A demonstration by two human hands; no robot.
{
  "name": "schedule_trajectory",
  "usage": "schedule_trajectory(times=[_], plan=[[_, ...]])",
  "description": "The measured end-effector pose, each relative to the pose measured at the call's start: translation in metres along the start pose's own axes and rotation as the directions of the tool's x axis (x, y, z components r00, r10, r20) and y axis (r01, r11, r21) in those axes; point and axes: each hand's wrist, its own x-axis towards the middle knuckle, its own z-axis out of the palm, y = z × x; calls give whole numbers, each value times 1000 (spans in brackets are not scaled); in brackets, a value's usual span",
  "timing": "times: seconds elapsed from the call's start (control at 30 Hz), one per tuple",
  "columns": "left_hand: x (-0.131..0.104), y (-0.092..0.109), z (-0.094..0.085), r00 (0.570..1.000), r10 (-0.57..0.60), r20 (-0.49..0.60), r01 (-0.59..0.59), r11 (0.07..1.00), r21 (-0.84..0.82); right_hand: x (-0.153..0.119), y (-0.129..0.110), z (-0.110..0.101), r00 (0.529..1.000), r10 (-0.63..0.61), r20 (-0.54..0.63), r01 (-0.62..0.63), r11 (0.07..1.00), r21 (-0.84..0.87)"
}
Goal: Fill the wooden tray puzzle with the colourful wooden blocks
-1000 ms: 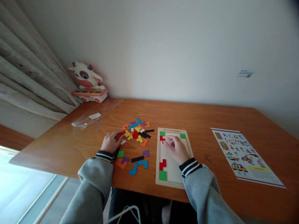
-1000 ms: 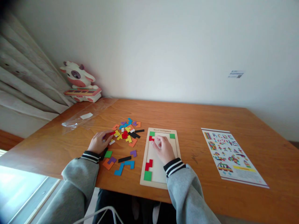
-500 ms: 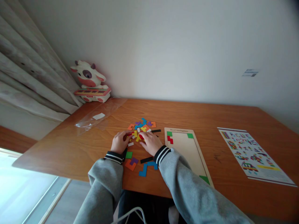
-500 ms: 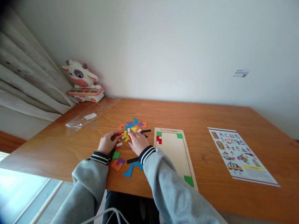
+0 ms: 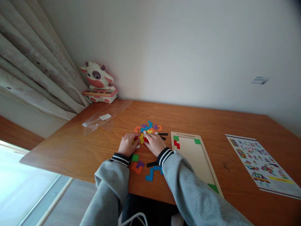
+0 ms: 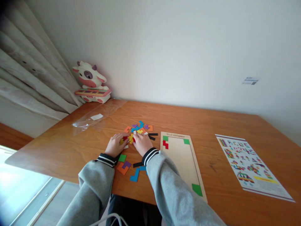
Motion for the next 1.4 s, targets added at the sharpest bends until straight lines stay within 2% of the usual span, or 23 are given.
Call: schedule_trajectory(times=[0.37,0.5,0.8,1.0,1.1,1.23,1.33,1.4], plan=[[0,-4,1,999,-22,-42,20,998,-53,5,0,2,999,47,-24,-46,998,34],[0,-3,2,998,24,-50,-26,998,-50,7,-2,1,999,50,-17,-50,998,31],[1,-2,-1,999,14,-33,-16,998,-53,18,-2,14,988,149,-42,-147,988,44],[2,-3,-1,999,22,-38,-24,997,-67,21,1,14,997,77,-18,-76,997,20],[2,-5,0,998,42,-44,-45,998,-49,23,-4,6,999,31,-13,-31,999,13],[4,-4,-1,997,65,-41,-66,997,-32,14,-5,-18,997,53,-60,-52,998,19],[4,0,-4,996,81,-33,-82,996,-23,-14,12,-40,988,97,-120,-93,995,36],[4,2,-5,995,92,-31,-92,996,-17,-42,34,-53,959,146,-241,-121,986,113]])
